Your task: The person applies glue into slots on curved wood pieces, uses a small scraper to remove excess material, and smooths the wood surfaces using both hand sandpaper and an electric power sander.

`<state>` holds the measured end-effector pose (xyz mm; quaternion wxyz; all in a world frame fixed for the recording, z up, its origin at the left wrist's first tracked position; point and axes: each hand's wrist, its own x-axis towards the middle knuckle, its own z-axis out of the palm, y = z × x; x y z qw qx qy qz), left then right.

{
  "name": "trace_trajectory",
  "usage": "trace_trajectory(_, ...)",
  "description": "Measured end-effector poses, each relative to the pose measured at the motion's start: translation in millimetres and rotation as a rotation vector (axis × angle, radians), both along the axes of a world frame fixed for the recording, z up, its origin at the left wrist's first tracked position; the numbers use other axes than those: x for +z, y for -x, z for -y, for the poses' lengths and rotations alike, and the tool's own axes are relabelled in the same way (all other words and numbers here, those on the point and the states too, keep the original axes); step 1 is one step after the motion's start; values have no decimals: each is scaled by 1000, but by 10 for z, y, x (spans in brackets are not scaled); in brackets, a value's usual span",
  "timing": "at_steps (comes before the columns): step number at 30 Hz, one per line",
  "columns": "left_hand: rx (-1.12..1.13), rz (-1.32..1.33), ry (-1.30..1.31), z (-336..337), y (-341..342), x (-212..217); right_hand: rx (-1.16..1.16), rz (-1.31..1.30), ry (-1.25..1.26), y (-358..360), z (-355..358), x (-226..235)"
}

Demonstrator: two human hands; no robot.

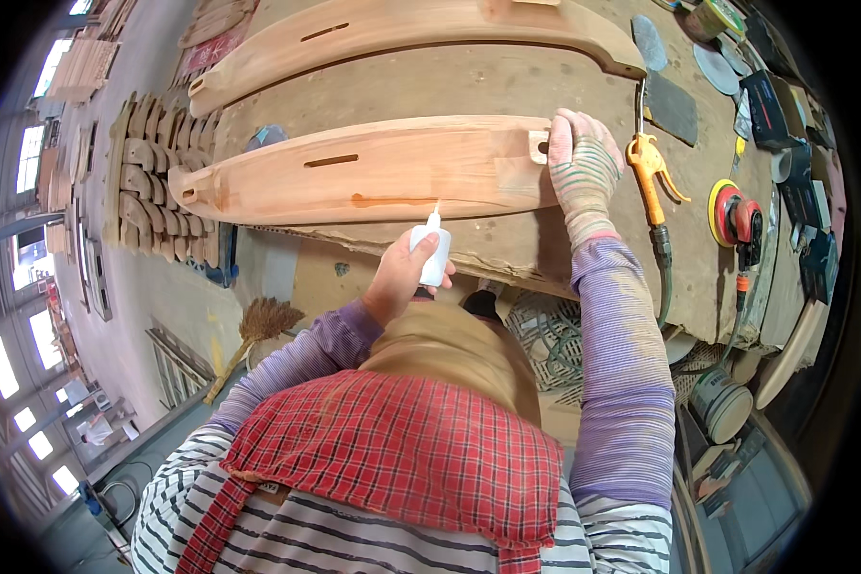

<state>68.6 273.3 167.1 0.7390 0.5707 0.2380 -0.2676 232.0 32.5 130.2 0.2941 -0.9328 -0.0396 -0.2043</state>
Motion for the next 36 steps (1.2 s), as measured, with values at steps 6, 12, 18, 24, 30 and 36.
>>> trace_trajectory(6, -21, -4, 0, 130, -40, -17, -24, -10, 8, -3, -17, 32)
trace_trajectory(12, -67, 1, -5, 244, -67, -34, -10, -25, -38, -3, -7, 42)
trace_trajectory(18, -115, 15, 9, 356, -103, -73, -48, -36, -14, 8, -34, 70)
trace_trajectory(24, -147, -30, 9, 437, -120, -44, -57, -17, -10, -1, -29, 47)
trace_trajectory(30, -174, -13, 22, 551, -133, -109, -52, -24, -19, 9, -22, 59)
trace_trajectory(36, -187, -37, -17, 584, -124, -96, -57, 5, -39, 3, -22, 38)
